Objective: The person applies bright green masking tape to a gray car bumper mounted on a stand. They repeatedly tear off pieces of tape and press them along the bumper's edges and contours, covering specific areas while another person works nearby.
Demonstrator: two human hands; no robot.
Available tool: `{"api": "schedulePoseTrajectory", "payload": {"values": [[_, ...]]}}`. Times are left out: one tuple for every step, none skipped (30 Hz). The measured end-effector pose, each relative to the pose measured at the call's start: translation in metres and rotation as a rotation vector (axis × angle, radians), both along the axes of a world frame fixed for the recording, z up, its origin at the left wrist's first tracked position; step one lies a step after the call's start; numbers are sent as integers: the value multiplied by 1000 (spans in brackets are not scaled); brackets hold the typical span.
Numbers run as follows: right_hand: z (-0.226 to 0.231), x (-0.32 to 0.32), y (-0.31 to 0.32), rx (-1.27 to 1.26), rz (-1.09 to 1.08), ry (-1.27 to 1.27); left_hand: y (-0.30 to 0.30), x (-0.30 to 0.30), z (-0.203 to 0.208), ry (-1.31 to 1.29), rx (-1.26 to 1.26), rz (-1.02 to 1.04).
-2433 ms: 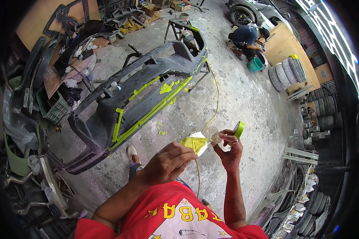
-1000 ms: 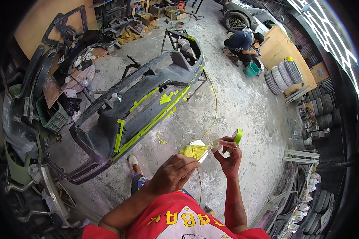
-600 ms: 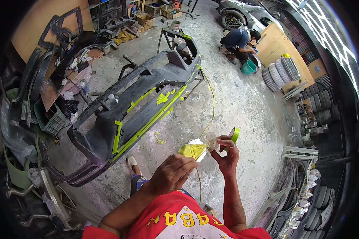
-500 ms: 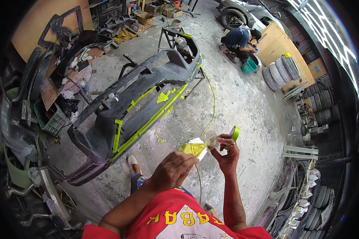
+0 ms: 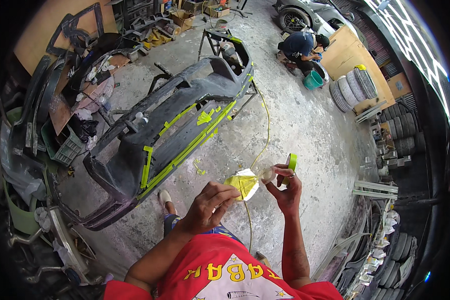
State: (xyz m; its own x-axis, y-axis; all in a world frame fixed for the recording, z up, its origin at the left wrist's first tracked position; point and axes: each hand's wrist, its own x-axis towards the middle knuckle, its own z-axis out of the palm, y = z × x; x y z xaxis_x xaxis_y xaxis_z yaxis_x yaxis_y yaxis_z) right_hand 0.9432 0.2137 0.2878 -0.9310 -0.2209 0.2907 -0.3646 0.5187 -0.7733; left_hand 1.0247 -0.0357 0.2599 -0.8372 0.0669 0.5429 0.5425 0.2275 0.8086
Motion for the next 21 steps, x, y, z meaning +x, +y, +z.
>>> {"api": "schedulePoseTrajectory", "payload": {"values": [[1, 0, -1, 12, 14, -5, -1, -1, -3, 2, -2, 0], [2, -1, -2, 10, 13, -2, -2, -1, -7, -3, 1, 11], [2, -1, -1, 11, 13, -5, -2, -1, -9, -8, 6, 18], [2, -2, -1, 11, 13, -8, -2, 0, -9, -5, 5, 13], [1, -3, 0, 11, 8, -5, -3, 2, -7, -8, 17, 20], [0, -3, 0, -3, 4, -27, -3, 4, -6, -10, 30, 25], [0, -4, 0, -17, 0, -48, -2, 5, -5, -7, 30, 19], [0, -4, 1, -17, -6, -45, -1, 5, -4, -20, 38, 1], [-1, -4, 0, -33, 4, -60, 0, 5, -3, -33, 45, -12], [-1, -5, 0, -49, 14, -76, -1, 5, -5, -30, 43, -14], [-2, -5, 0, -51, 13, -73, -2, 3, -10, -44, 34, 9], [-2, -4, 1, -53, 5, -107, -3, 2, -11, -59, 26, 29], [-3, -3, 2, -56, -3, -142, -5, 1, -10, -57, 25, 24], [-3, -3, 3, -58, -8, -139, -7, 1, -6, -74, 58, 20], [-4, -4, 4, -56, -5, -143, -10, 0, -3, -89, 87, 16], [-4, -5, 5, -54, -3, -147, -11, 0, -1, -86, 82, 11], [-1, -6, 5, -59, -7, -143, -11, 1, 1, -92, 82, -12], [2, -6, 5, -54, 5, -152, -13, 3, 1, -99, 81, -34], [4, -7, 4, -49, 17, -161, -14, 3, 0, -96, 75, -38], [6, -7, 3, -54, 14, -157, -14, 3, -2, -111, 77, -35], [7, -8, 4, -47, 43, -166, -13, 2, -4, -126, 82, -32]]}}
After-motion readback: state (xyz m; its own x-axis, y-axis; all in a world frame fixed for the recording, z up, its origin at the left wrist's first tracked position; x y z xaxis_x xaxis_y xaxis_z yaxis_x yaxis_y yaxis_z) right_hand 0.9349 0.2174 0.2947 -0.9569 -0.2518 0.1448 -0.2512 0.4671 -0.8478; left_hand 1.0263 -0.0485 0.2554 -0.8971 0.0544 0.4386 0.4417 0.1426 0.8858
